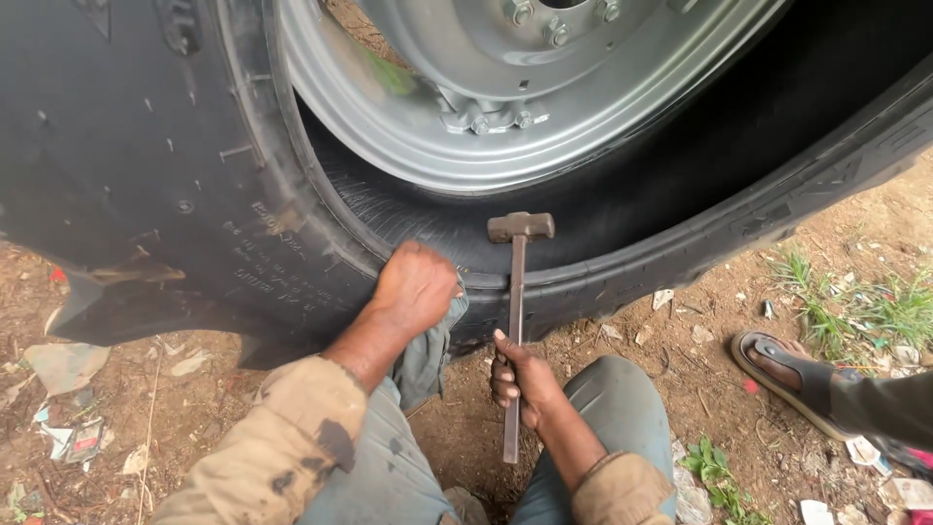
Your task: The person wipes the inner rim of a large tire with a cloth, then uses a hammer and a metal bar to strike the tire bead. After hammering around the circumference, the person pulls the tire bead away from the rim by hand and tucks a cloth inside.
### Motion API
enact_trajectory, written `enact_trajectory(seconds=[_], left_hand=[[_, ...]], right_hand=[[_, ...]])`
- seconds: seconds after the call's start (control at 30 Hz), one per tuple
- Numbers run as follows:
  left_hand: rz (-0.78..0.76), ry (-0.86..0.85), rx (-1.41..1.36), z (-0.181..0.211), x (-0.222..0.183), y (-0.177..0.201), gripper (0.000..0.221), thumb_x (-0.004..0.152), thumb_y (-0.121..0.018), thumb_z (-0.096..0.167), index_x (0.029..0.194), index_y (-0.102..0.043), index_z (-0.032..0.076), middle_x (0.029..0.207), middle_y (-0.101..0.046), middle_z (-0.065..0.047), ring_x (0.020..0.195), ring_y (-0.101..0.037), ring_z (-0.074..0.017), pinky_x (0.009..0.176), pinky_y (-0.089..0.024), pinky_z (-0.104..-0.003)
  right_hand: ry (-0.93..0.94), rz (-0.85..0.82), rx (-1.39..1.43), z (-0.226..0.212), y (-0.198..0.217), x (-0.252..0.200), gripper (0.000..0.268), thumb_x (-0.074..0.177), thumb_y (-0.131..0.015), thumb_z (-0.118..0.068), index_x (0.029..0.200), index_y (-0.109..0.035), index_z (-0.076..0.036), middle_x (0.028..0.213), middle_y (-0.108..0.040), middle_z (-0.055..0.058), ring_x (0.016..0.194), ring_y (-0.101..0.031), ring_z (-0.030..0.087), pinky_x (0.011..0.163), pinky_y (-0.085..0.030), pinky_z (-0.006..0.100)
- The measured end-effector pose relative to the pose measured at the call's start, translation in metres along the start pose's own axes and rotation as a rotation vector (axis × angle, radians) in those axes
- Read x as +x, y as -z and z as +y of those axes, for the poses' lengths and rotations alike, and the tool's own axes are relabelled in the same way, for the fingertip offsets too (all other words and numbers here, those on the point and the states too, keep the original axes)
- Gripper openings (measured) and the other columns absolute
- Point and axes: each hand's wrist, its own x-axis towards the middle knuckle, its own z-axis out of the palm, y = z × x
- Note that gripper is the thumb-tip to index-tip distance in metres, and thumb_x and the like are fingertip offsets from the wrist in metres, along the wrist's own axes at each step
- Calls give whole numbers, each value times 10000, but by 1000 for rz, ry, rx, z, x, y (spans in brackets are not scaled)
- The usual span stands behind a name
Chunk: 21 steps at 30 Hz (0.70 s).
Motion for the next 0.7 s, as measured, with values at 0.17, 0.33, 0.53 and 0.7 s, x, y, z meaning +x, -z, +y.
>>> enact_trajectory(seconds=[0.17, 0.33, 0.53, 0.7], left_hand=[[57, -19, 100, -9, -13, 31, 309, 832, -709, 407, 704, -717, 126, 677, -670, -52, 704, -653, -213, 717, -453, -385], [45, -32, 138, -17, -20, 41, 298, 835, -687, 393, 687, -704, 136, 669, -666, -50, 692, -646, -212, 719, -447, -384], [79, -2, 168, -18, -21, 43, 211, 831, -660, 318, 702, -704, 157, 686, -669, -45, 690, -636, -196, 739, -431, -374], [79, 72, 149, -7, -17, 45, 358, 891, -612, 431, 726, -716, 131, 693, -673, -55, 714, -637, -206, 805, -413, -383]], right_hand=[[48, 135, -205, 4, -13, -9, 318, 954, -687, -368, 847, -469, -163, 529, -436, -27, 346, -385, 100, 332, -353, 287], [140, 130, -325, 14, -8, -2, 417, 960, -667, -430, 808, -449, -109, 525, -443, 0, 330, -390, 112, 317, -372, 299], [240, 223, -471, -1, -15, 4, 464, 981, -600, -512, 826, -487, -90, 538, -452, -2, 344, -404, 102, 316, -363, 288], [228, 308, -466, 6, -19, 16, 426, 974, -646, -467, 891, -487, -80, 568, -470, -2, 356, -420, 109, 320, -380, 302]])
